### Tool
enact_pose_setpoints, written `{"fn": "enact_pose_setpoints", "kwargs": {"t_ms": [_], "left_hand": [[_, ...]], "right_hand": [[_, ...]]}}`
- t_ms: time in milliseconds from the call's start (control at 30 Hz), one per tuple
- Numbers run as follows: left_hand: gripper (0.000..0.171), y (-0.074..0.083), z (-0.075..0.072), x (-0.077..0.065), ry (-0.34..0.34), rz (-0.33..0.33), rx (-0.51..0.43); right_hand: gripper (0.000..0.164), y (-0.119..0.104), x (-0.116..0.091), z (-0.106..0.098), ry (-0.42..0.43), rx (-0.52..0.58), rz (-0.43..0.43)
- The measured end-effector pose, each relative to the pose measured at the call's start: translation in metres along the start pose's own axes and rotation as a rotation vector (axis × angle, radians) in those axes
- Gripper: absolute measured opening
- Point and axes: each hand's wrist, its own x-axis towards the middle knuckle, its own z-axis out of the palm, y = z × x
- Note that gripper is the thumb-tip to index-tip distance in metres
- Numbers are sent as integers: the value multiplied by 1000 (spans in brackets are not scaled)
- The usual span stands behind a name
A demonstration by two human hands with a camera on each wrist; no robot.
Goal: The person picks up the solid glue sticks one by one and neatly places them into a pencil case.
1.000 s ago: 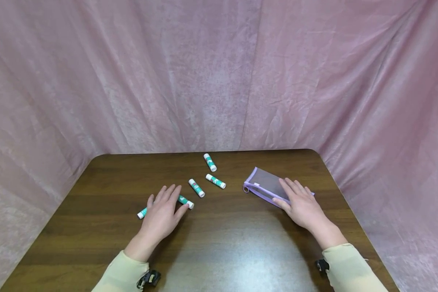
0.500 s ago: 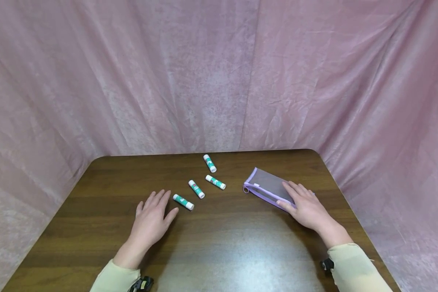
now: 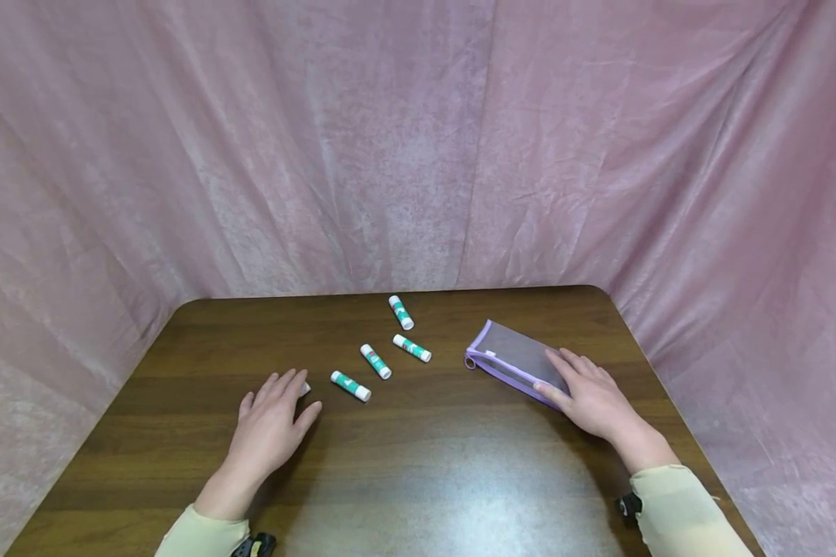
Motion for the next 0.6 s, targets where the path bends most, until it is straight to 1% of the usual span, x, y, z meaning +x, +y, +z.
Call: {"fn": "enact_pose_setpoints", "kwargs": {"t_ms": [300, 600], "left_hand": [[66, -15, -5, -3, 3, -7, 21], [65, -27, -8, -7, -32, -21, 10]], "right_hand": [[79, -4, -5, 0, 18, -39, 4], [76, -7, -10, -2, -17, -97, 52]]}}
